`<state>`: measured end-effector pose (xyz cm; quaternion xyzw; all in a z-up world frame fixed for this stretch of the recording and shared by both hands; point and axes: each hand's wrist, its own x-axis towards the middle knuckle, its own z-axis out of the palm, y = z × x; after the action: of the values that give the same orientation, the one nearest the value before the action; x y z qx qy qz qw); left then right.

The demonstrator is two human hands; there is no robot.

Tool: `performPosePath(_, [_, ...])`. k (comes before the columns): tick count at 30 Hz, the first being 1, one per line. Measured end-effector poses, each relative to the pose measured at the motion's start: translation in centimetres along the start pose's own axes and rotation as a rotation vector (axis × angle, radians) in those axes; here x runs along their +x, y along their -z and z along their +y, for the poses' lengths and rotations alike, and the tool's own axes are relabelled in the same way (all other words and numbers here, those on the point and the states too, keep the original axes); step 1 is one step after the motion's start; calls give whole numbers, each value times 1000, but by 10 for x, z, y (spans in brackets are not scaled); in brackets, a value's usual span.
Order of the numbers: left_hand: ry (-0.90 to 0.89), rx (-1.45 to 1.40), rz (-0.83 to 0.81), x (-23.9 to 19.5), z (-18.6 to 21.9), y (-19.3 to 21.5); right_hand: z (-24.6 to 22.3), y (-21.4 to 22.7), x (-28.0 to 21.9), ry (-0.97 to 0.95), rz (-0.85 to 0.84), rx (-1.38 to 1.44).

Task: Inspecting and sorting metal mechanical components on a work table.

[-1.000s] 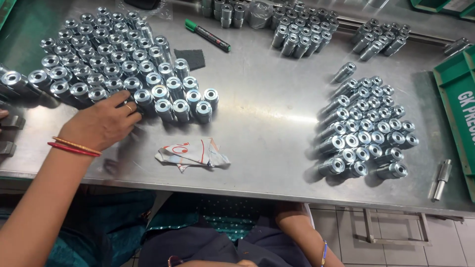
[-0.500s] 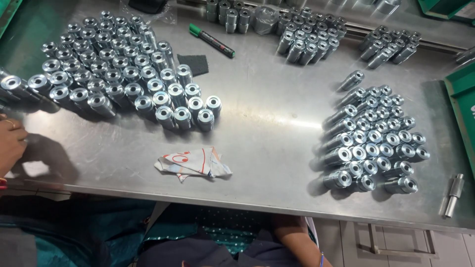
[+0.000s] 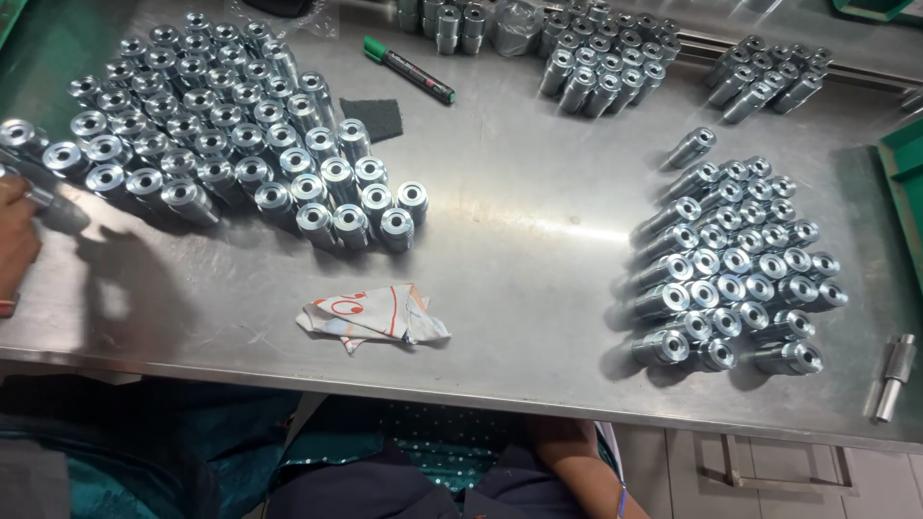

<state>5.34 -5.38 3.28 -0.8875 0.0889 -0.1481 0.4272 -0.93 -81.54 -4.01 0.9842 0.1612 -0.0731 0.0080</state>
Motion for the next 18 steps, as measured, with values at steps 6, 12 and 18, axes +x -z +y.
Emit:
performPosePath(6, [-129,-178,205,67,-18,287,-15,6,-1,23,49,23])
performPosePath(12, [-377,19,152,75,-1,292,-20,15,1,-33,23,-2])
performPosePath(18, [-142,188,175,-5,3,238,-19,10,1,-74,-32,51])
